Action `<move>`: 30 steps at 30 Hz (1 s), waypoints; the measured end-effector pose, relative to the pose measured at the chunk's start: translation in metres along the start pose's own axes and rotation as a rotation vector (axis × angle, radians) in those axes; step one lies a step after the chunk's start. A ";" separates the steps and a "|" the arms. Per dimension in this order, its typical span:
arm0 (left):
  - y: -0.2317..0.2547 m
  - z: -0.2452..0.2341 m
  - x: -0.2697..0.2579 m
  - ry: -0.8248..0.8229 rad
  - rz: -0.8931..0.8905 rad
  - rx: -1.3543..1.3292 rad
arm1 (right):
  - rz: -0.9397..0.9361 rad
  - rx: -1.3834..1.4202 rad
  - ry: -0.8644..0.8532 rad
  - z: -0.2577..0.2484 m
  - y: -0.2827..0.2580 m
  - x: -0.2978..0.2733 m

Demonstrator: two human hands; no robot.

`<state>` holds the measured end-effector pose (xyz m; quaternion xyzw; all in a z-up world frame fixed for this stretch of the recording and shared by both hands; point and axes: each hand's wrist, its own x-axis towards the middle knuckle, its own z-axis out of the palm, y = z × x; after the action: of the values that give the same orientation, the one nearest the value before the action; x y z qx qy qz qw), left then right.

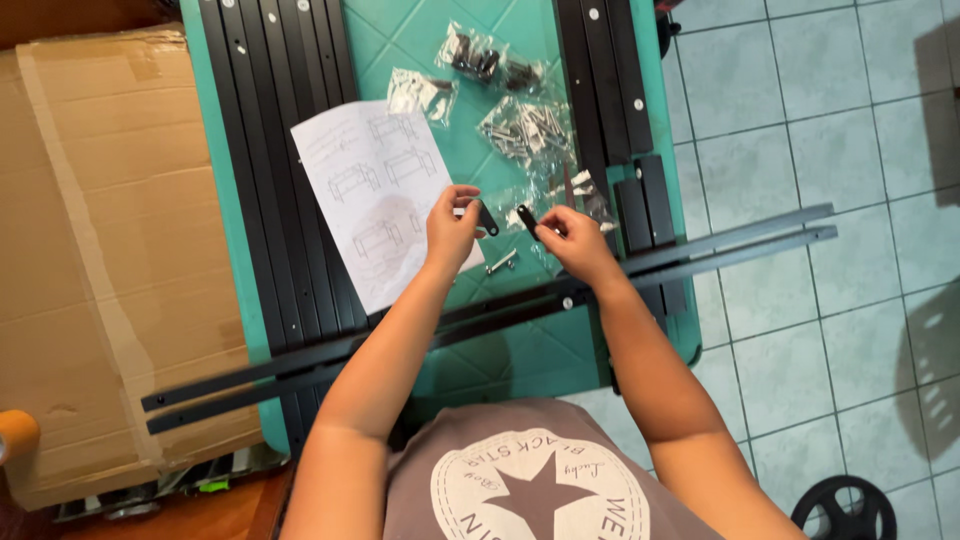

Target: The person assembles a metal frame by attaching black plastic brackets to long metal bars using bolts and nuts. They repeatedly consult a printed instruction sheet, align the brackets, and tighten the fasteners by hand on a green work surface.

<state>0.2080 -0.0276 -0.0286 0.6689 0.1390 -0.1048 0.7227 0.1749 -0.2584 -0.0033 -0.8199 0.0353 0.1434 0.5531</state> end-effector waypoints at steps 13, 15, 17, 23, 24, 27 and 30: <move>-0.079 0.014 0.105 0.126 -0.051 -0.136 | 0.016 -0.331 0.160 0.058 0.030 0.133; -0.083 0.012 0.107 0.120 -0.039 -0.171 | 0.062 -0.365 0.130 0.060 0.028 0.135; -0.086 0.011 0.106 0.110 -0.030 -0.185 | 0.118 -0.406 0.106 0.060 0.024 0.136; -0.090 0.009 0.104 0.096 0.001 -0.182 | 0.117 -0.403 0.101 0.058 0.006 0.134; -0.091 0.008 0.103 0.088 0.012 -0.189 | 0.088 -0.379 0.114 0.057 0.004 0.132; -0.092 0.008 0.101 0.095 -0.003 -0.138 | 0.058 -0.298 0.115 0.053 0.003 0.128; -0.088 0.011 0.100 0.113 0.095 -0.025 | -0.053 -0.228 0.111 0.049 0.006 0.124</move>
<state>0.2731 -0.0423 -0.1441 0.6705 0.1488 -0.0308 0.7262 0.2832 -0.2033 -0.0595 -0.8848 0.0278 0.0860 0.4571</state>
